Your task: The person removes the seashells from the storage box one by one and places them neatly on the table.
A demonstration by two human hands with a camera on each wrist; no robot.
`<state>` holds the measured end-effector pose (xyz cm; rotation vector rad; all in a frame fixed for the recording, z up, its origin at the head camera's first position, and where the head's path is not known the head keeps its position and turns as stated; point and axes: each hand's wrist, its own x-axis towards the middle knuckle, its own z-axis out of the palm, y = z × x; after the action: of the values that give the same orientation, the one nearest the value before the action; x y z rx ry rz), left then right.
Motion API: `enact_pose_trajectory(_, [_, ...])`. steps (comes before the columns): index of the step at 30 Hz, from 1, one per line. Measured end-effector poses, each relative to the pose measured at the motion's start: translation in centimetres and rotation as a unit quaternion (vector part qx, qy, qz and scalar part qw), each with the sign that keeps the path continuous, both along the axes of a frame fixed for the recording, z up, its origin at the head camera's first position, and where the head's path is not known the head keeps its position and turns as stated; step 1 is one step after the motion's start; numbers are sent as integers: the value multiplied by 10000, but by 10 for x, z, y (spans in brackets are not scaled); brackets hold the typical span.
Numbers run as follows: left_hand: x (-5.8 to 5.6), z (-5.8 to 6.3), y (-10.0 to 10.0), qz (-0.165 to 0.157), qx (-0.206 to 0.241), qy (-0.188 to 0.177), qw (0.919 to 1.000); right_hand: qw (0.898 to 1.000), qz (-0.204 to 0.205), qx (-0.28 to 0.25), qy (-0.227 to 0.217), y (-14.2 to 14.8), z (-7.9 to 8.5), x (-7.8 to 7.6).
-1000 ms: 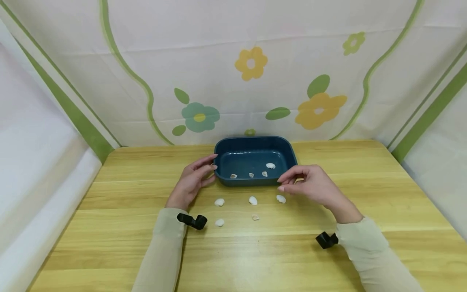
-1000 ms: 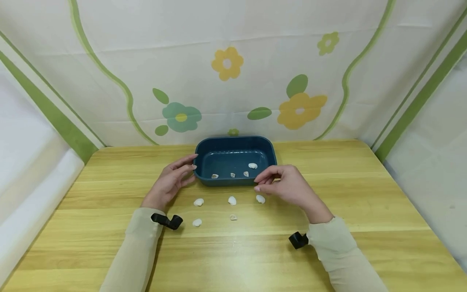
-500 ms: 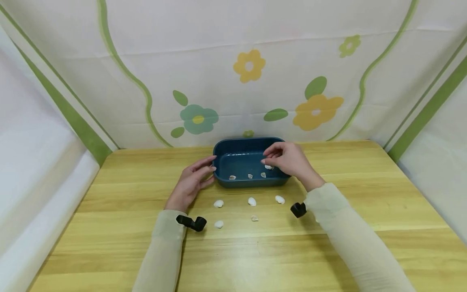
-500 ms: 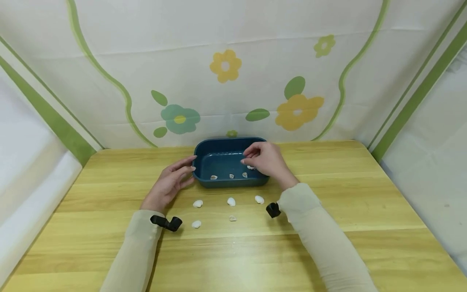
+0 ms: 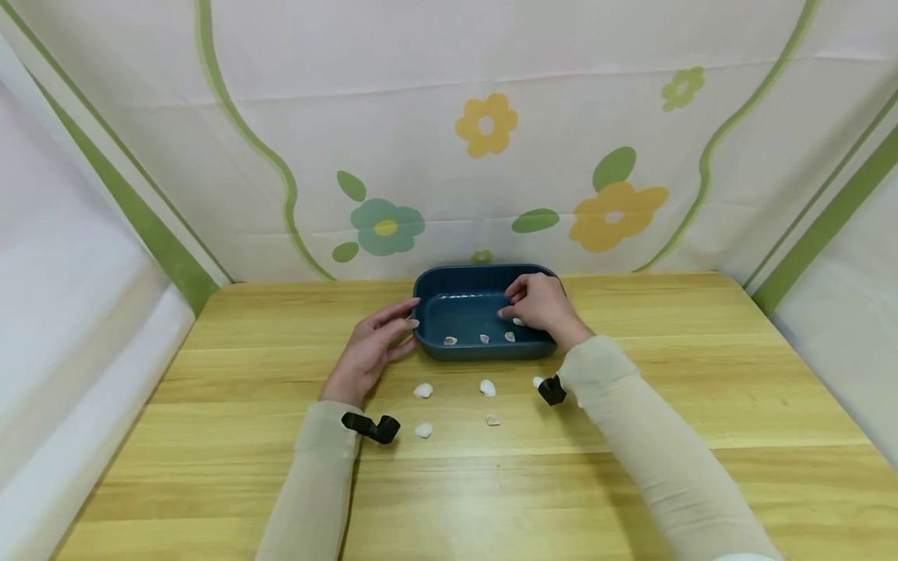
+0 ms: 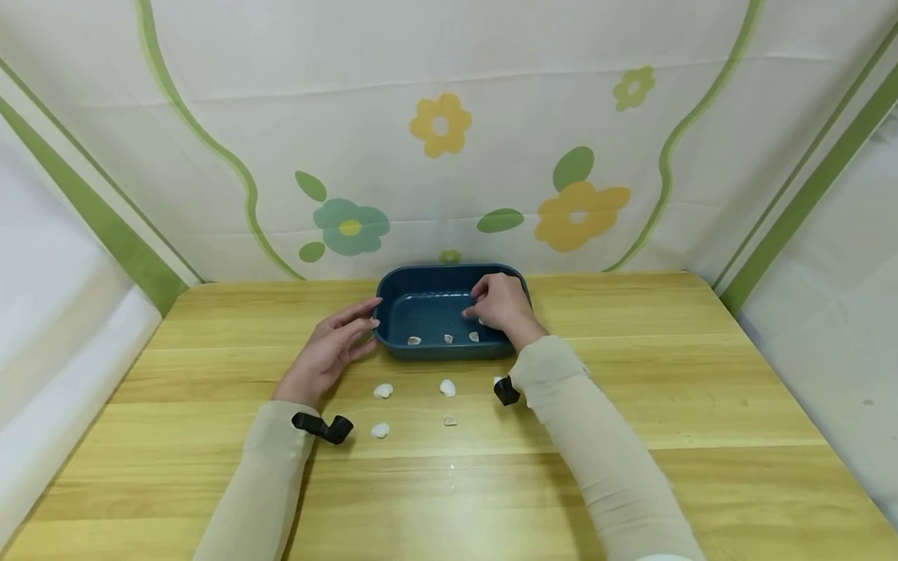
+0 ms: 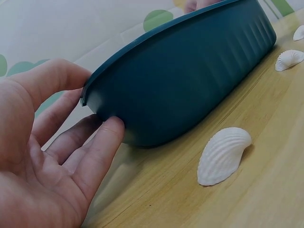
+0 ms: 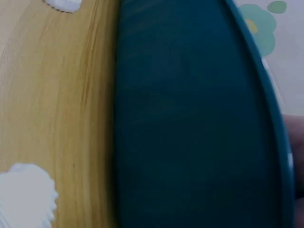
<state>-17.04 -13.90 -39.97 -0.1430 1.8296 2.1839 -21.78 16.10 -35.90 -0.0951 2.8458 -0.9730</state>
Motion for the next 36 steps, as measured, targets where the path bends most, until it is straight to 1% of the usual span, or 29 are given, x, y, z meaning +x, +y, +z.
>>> enact_pose_trajectory(3, [1, 0, 0, -26, 4, 42, 10000, 9999, 49, 99, -110, -1, -4, -3])
enact_pose_trajectory(6, [1, 1, 0, -16, 17, 34, 10000, 9996, 115, 3, -242, -1, -5, -5])
enact_pose_trajectory(8, [0, 1, 0, -8, 22, 28, 10000, 9991, 174, -165, -363, 0, -4, -5])
enact_pose_trajectory(11, [0, 1, 0, -3, 14, 11, 10000, 9959, 347, -556, -626, 3, -4, -5])
enact_pose_trajectory(15, [0, 1, 0, -1, 20, -7, 10000, 9864, 587, -1124, -1049, 6, -5, -5])
enact_pose_trajectory(19, [0, 1, 0, 5, 39, 2, 10000, 9801, 728, -1351, -1255, 5, -6, -7])
enact_pose_trajectory(23, [1, 1, 0, 5, 58, 38, 10000, 9811, 835, -1264, -1201, 3, -8, -9])
enact_pose_trajectory(28, [1, 0, -1, 11, 16, 55, 10000, 9858, 945, -955, -1005, -1, -9, -9])
enact_pose_trajectory(32, [0, -2, 0, 13, -25, 71, 10000, 9898, 1048, -582, -774, -3, -10, -9])
enact_pose_trajectory(36, [-1, -4, 0, 31, -2, 81, 10000, 9912, 1185, -209, -545, -4, -12, -11])
